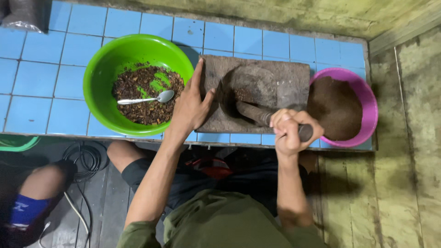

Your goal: The person uses a pestle to grind dark brown material in a stone mortar. They repeatedly scoop material from a green bowl into the mortar, grind it, and transfer the ground material into a pink bowl.

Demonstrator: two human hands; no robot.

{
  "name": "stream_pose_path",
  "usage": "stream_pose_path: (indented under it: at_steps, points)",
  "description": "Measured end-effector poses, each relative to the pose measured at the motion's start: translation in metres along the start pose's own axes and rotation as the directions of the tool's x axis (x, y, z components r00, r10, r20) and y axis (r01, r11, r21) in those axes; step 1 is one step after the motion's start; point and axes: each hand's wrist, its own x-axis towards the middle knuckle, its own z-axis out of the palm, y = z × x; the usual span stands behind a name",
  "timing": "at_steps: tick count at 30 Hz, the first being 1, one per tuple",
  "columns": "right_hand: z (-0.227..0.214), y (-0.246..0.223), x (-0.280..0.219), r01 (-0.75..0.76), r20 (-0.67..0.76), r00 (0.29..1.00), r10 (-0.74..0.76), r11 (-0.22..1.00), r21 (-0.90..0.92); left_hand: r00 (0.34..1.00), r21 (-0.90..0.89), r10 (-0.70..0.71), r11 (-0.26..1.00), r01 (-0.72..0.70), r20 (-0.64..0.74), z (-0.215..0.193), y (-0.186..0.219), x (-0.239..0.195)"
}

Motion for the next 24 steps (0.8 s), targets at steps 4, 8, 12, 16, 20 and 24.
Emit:
stream_pose_path:
  at_steps: [4, 8, 12, 16, 20, 24]
  points:
    - [-0.006, -0.022, 0.015, -0.006, -0.011, 1.0, 0.006, 1.0, -0.022, 1.0, -0.008, 0.001, 1.0, -0.001, -0.004, -0.001, 0.0, 0.0]
    - [-0.023, -0.017, 0.018, 0.003, -0.041, 0.999, -0.003, 1.0, 0.009, 0.999, -0.007, -0.025, 1.0, 0.026, 0.035, -0.002, 0.002, 0.001]
    - [-0.025, 0.036, 0.0, 0.055, -0.151, 0.988, -0.044, 0.996, 0.066, 0.999, 0.004, -0.026, 1.0, 0.026, 0.033, -0.002, 0.002, 0.001]
    - [-0.004, 0.009, 0.007, -0.028, -0.171, 0.985, 0.031, 0.999, 0.02, 0.998, 0.0, -0.026, 1.0, 0.026, 0.05, -0.001, 0.0, -0.001]
    - [-0.005, -0.013, 0.013, -0.066, -0.2, 0.978, 0.067, 0.998, 0.012, 0.998, 0.011, -0.025, 1.0, 0.024, 0.049, -0.002, 0.0, 0.005]
    - [-0.003, -0.023, 0.017, -0.087, -0.148, 0.985, 0.092, 0.995, 0.039, 1.0, 0.008, -0.012, 1.0, 0.011, 0.022, -0.006, 0.005, 0.002]
